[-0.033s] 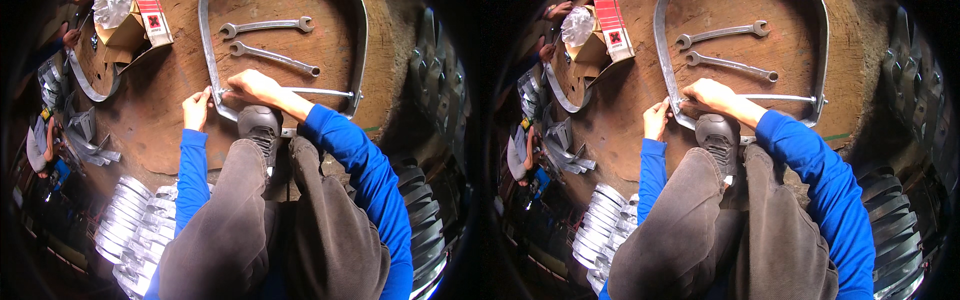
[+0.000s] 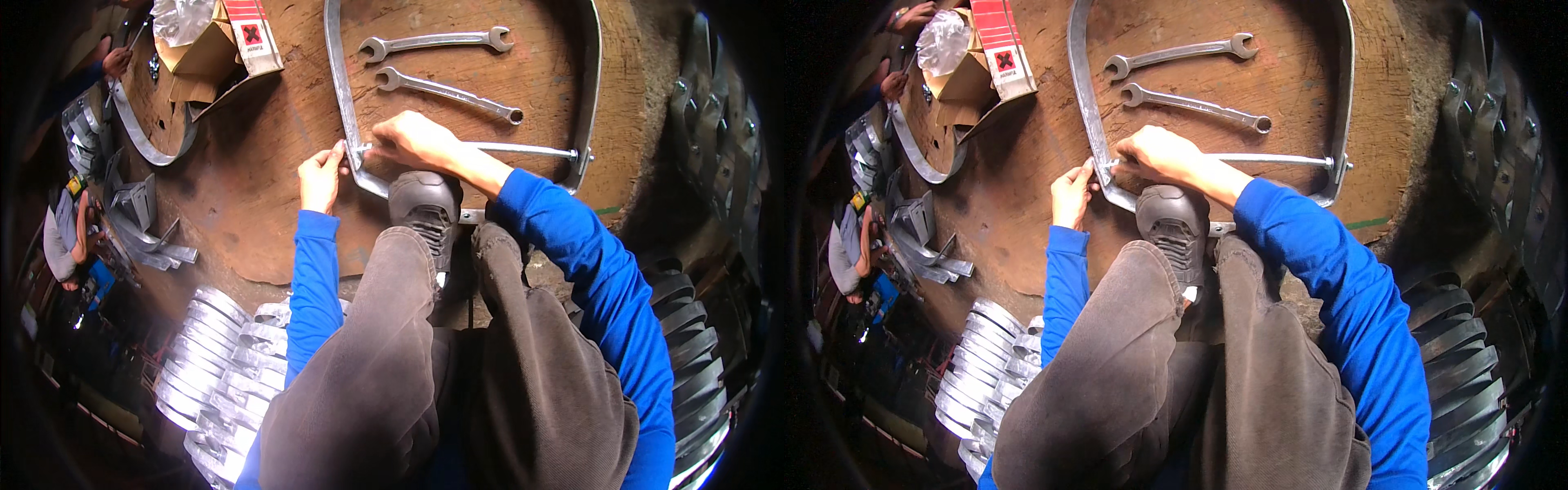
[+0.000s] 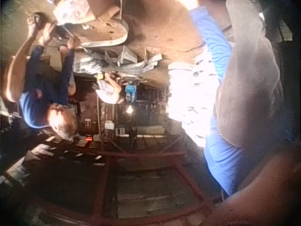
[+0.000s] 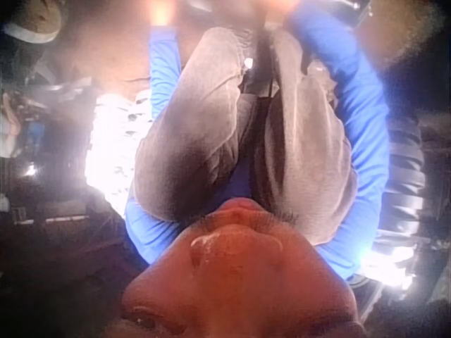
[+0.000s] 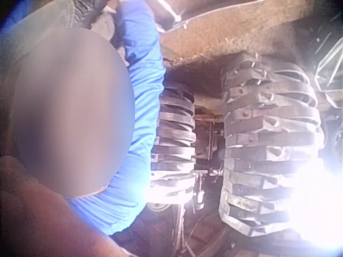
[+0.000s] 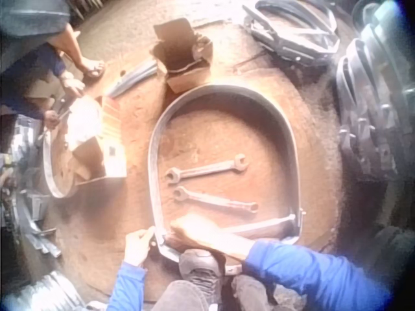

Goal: The person sits on the floor of a workshop and assembles a metal frame by attaching a curved metal bar to a U-shaped frame. They use wrenches to tighten bolts and nuts, securing the components together. Other workers are visible in the background performing similar tasks.

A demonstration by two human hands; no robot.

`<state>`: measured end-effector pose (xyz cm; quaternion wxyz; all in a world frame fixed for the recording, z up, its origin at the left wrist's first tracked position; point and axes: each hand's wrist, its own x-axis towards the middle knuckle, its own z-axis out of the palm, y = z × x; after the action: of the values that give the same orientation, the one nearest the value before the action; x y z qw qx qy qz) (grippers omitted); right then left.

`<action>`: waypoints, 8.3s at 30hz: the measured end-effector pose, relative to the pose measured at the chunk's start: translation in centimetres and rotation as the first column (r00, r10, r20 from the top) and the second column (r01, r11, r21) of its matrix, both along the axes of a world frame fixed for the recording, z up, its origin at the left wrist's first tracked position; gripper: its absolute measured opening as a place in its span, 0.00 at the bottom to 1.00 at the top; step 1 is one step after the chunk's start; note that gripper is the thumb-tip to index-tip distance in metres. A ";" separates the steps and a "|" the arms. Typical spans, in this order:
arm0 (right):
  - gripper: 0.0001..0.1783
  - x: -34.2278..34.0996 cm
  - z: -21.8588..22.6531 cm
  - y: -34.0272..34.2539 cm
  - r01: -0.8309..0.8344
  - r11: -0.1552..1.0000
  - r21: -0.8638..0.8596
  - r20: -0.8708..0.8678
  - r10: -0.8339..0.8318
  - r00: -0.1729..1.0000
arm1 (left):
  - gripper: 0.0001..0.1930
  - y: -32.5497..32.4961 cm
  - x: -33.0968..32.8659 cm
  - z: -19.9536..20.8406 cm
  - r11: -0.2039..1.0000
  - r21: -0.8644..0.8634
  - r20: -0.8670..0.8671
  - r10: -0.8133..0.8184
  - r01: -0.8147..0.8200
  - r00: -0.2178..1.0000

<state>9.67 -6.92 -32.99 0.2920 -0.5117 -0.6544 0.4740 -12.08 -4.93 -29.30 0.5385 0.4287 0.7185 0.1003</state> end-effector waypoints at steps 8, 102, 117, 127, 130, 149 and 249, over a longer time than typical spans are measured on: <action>0.23 0.0 0.3 0.2 -0.076 0.997 0.007 -0.044 0.076 0.996 | 0.16 0.4 0.2 0.3 1.000 -0.019 -0.039 0.013 -0.013 0.999; 0.20 -0.5 2.8 1.0 -0.103 0.975 -0.197 0.155 0.134 0.979 | 0.14 -0.3 -0.9 -0.5 0.997 0.035 -0.020 -0.075 0.075 0.997; 0.39 22.4 9.8 -15.7 0.057 0.998 -0.010 0.613 -0.039 0.789 | 0.15 -1.8 5.0 4.4 0.360 0.427 -0.734 -0.397 0.830 0.551; 0.29 19.3 10.2 -16.7 0.204 0.977 0.067 0.653 -0.198 0.731 | 0.15 -2.1 3.7 2.9 0.350 0.335 -0.812 -0.365 0.875 0.456; 0.27 18.9 10.0 -16.2 0.145 0.962 0.230 0.689 -0.266 0.674 | 0.13 -1.9 3.2 3.0 0.320 0.387 -0.781 -0.385 0.865 0.492; 0.17 20.0 7.3 -15.3 0.047 0.992 0.114 0.816 -0.121 0.566 | 0.09 1.7 3.9 2.6 0.438 0.118 -0.638 -0.654 0.891 0.406; 0.12 19.7 6.6 -15.0 0.002 0.985 0.170 0.869 -0.151 0.471 | 0.22 7.9 6.2 2.7 0.219 -0.256 -0.335 -0.934 0.942 0.126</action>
<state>29.40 -21.94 -26.36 -0.0272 -0.6881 -0.7204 0.0824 -5.91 2.92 -26.55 0.3078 0.7971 0.3863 -0.3473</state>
